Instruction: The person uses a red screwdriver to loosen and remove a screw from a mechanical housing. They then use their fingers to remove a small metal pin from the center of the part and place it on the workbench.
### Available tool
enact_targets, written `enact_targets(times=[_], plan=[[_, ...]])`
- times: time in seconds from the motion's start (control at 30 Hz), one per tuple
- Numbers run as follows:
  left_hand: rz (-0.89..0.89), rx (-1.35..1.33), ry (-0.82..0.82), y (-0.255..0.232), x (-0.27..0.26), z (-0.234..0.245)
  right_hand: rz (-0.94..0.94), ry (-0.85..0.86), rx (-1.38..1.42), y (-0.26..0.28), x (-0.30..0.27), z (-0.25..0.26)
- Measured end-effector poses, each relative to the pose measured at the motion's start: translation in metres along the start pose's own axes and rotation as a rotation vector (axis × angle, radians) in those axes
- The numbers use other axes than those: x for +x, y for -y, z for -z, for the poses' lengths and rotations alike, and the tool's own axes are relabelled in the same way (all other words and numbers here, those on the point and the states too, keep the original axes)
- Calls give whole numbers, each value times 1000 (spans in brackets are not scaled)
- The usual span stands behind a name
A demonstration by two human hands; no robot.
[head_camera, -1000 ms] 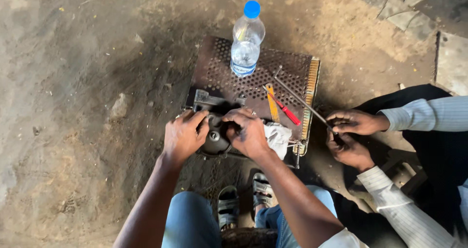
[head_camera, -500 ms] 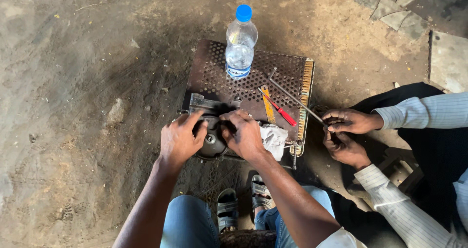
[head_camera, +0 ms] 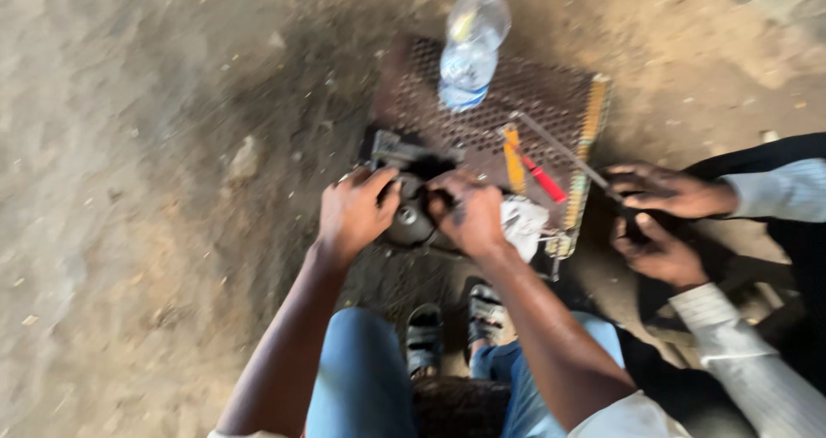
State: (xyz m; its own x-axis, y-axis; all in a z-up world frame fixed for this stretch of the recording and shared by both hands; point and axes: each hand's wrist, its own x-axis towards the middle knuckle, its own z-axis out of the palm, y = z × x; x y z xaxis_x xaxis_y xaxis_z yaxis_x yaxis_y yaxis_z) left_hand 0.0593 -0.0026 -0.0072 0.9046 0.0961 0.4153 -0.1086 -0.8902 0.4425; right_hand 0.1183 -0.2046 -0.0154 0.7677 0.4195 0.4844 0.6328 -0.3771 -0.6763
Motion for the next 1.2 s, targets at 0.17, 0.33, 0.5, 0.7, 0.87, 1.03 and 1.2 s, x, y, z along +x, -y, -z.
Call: enact_targets(times=[0.17, 0.33, 0.5, 0.7, 0.87, 1.03, 1.2], plan=[[42, -40, 27, 0, 2, -6, -89, -17, -22, 2, 1, 2], [36, -36, -5, 0, 1, -5, -74, -51, -6, -5, -1, -3], [-7, -32, -41, 0, -1, -8, -227, -169, 283, -27, -1, -8], [61, 23, 55, 2, 2, -12, -774, -286, 1126, -45, 7, 6], [-7, -41, 2, 0, 3, -5, -924, -281, 1299, -42, 13, 15], [16, -29, -10, -2, 1, -4, -840, -199, 1214, -40, 11, 12], [-23, -67, 2, -1, 4, 0, -861, -148, 1268, -40, 11, 12]])
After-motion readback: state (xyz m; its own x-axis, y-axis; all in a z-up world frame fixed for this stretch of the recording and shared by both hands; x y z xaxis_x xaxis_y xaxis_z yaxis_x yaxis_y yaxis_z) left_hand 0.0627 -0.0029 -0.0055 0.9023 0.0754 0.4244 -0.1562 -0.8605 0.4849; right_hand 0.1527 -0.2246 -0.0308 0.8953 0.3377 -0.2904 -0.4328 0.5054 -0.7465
